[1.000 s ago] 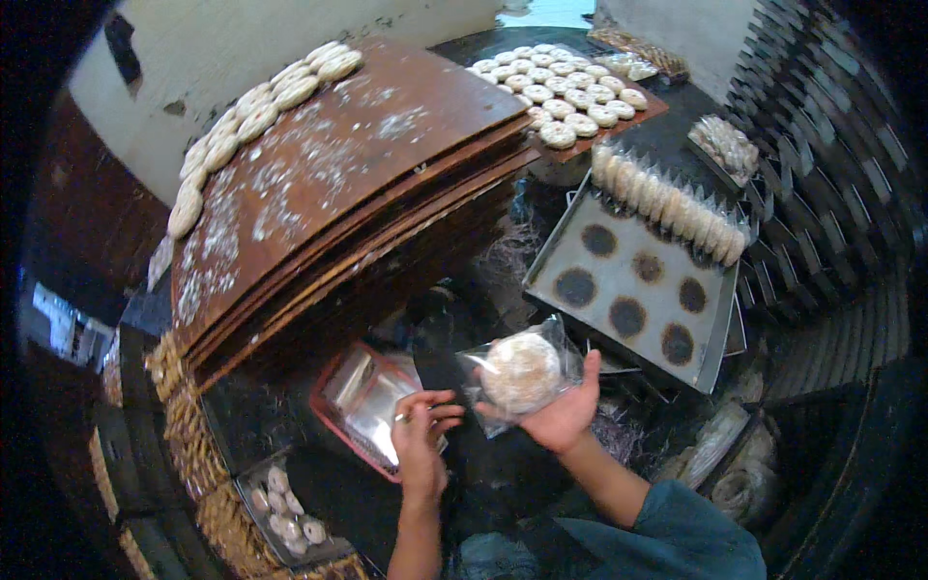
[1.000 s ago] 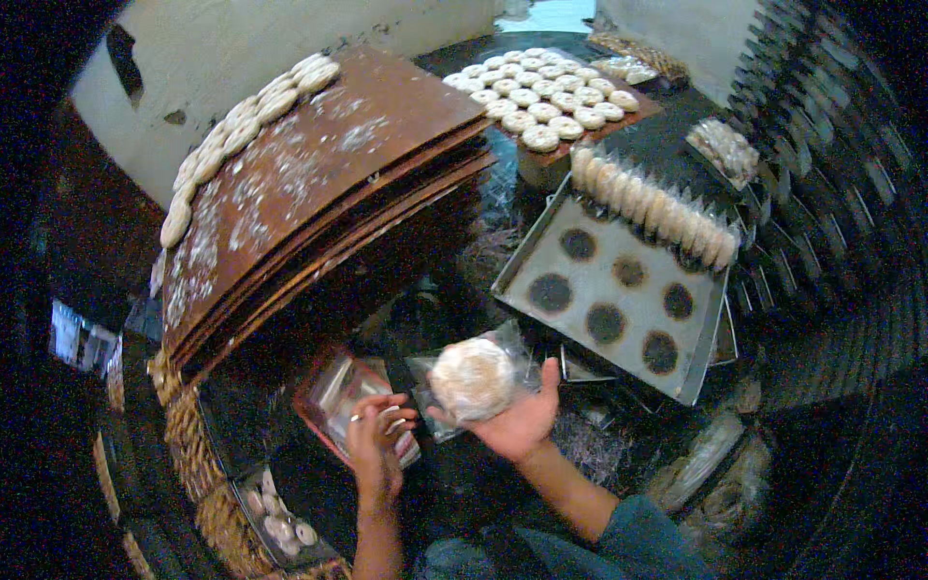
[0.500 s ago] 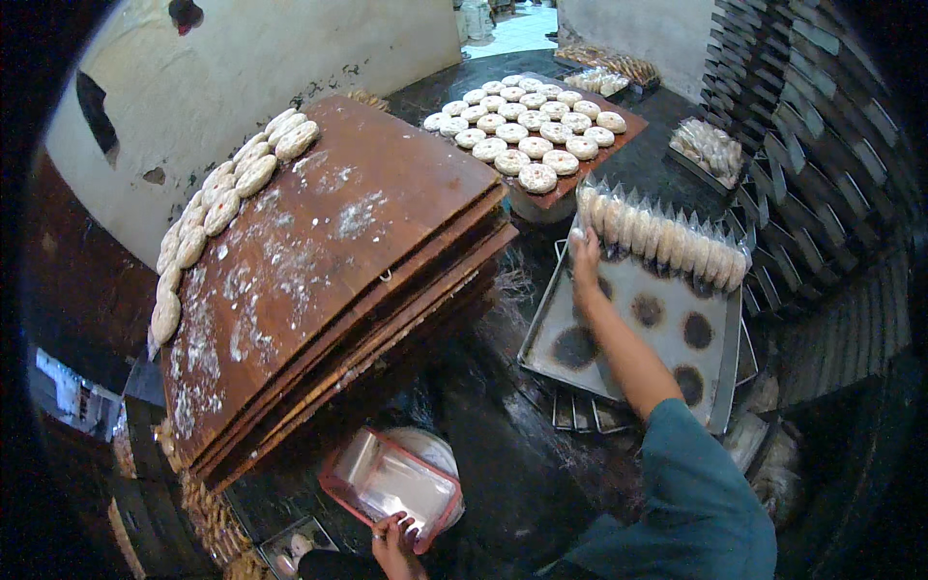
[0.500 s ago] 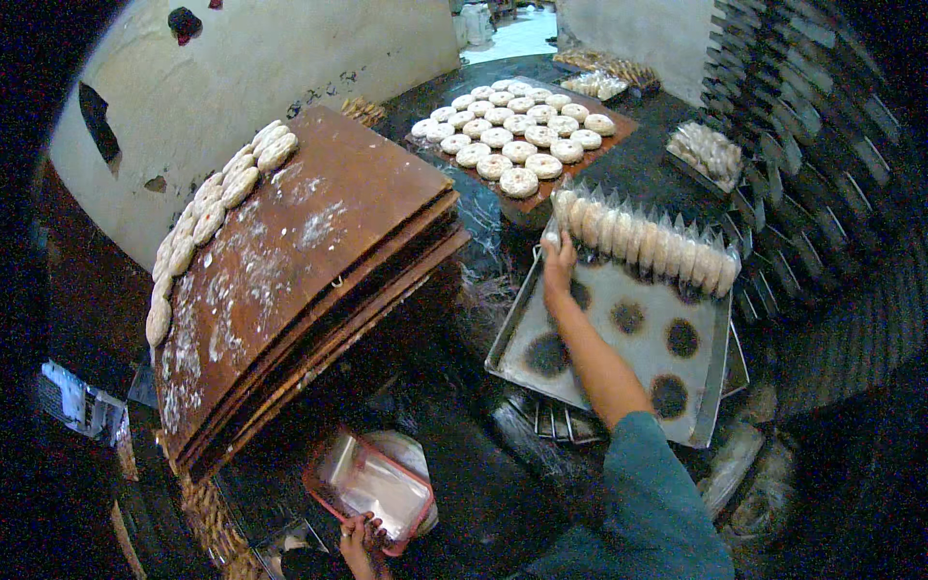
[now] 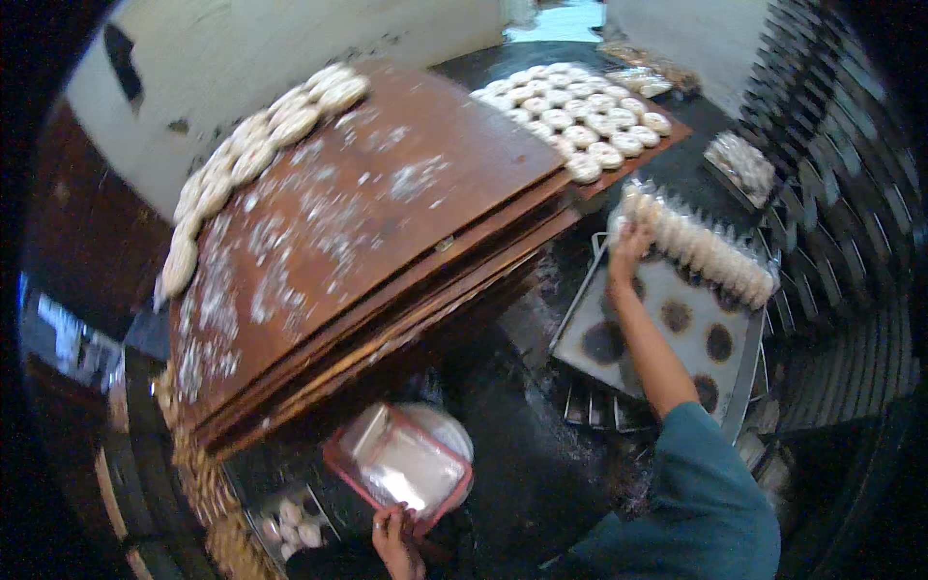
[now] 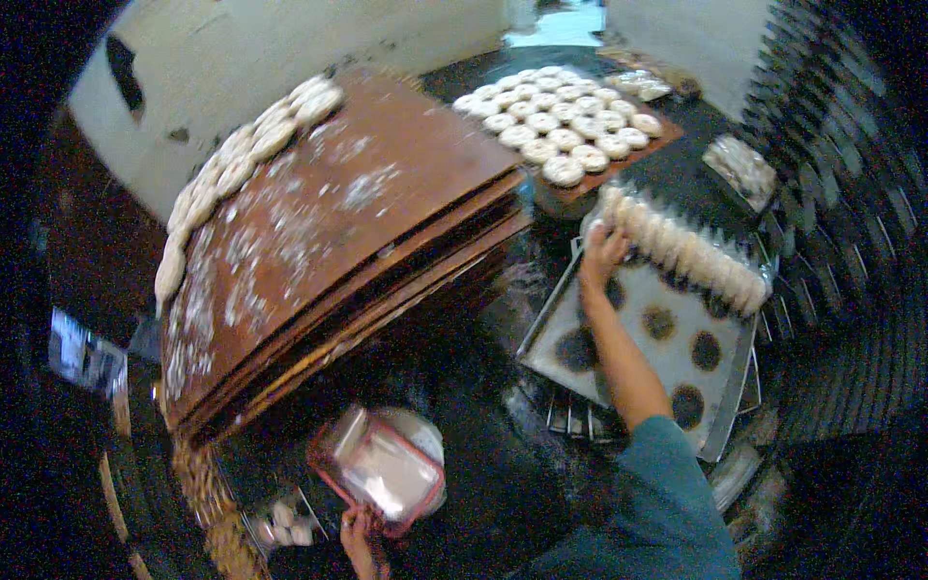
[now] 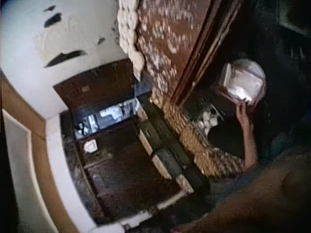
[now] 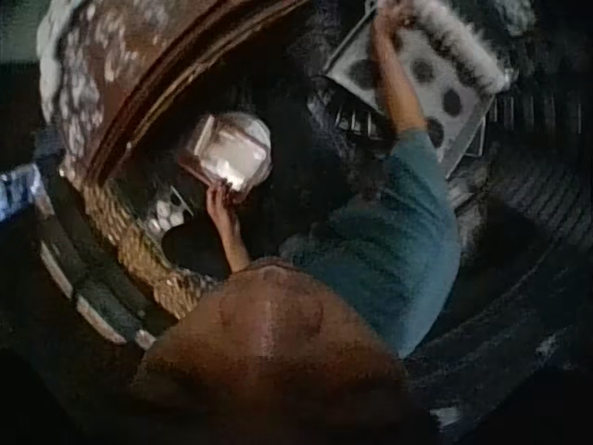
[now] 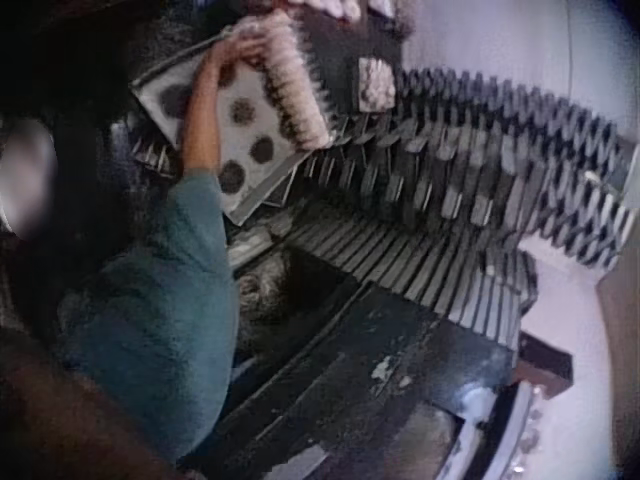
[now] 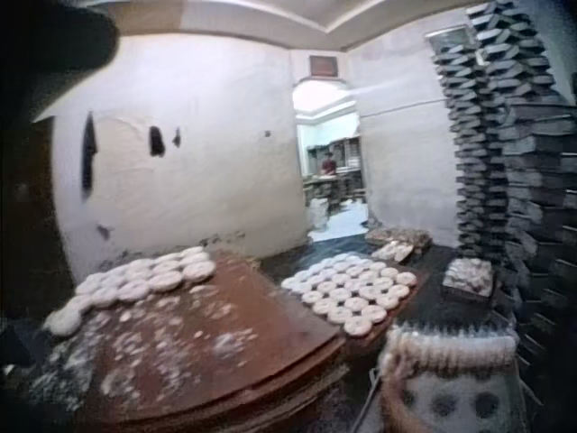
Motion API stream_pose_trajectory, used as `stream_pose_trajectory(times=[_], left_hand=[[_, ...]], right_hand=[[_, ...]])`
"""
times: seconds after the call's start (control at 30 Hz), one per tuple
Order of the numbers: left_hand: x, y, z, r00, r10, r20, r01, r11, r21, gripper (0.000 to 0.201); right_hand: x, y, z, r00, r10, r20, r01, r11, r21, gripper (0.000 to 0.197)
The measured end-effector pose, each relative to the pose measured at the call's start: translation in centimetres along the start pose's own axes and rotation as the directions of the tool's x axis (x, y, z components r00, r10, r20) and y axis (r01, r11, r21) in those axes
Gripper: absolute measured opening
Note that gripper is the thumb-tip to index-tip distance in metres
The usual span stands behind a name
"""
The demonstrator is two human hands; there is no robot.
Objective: The person sits on the floor and repeatedly picks round pastries from a wooden board, places each into a clear plastic bag, and sets the bagged pastries onto a metal tray. The workspace includes trays of other baked goods and a container of white powder nearby.
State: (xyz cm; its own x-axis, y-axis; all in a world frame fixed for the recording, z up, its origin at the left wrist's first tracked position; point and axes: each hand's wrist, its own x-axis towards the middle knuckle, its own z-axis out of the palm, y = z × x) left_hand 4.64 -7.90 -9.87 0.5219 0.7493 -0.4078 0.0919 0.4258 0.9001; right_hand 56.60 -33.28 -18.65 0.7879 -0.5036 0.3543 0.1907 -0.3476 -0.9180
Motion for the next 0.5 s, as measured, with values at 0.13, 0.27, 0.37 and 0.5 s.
stream_pose_trajectory(times=[0.13, 0.27, 0.37, 0.5], left_hand=[[0.4, -1.3, -2.0, 0.996, -0.081, -0.037, 0.087, 0.980, 0.177, 0.012], [0.8, -3.6, -3.9, 0.985, -0.018, 0.170, -0.039, 0.945, 0.326, 0.018], [1.0, -6.6, -5.8, 0.969, 0.006, 0.248, -0.115, 0.896, 0.429, 0.024], [1.1, -8.4, -5.9, 0.963, 0.052, 0.266, -0.130, 0.950, 0.285, 0.025]], right_hand=[[-12.9, -13.4, -6.0, 0.954, -0.236, 0.187, 0.182, 0.947, 0.266, 0.051], [-29.2, -18.7, -6.5, 0.199, -0.449, 0.871, 0.030, 0.891, 0.453, 0.030], [-39.0, -20.0, -1.2, -0.289, -0.273, 0.917, -0.008, 0.959, 0.283, 0.034], [-46.4, -13.9, 6.7, -0.589, -0.176, 0.789, 0.571, 0.601, 0.559, 0.045]])
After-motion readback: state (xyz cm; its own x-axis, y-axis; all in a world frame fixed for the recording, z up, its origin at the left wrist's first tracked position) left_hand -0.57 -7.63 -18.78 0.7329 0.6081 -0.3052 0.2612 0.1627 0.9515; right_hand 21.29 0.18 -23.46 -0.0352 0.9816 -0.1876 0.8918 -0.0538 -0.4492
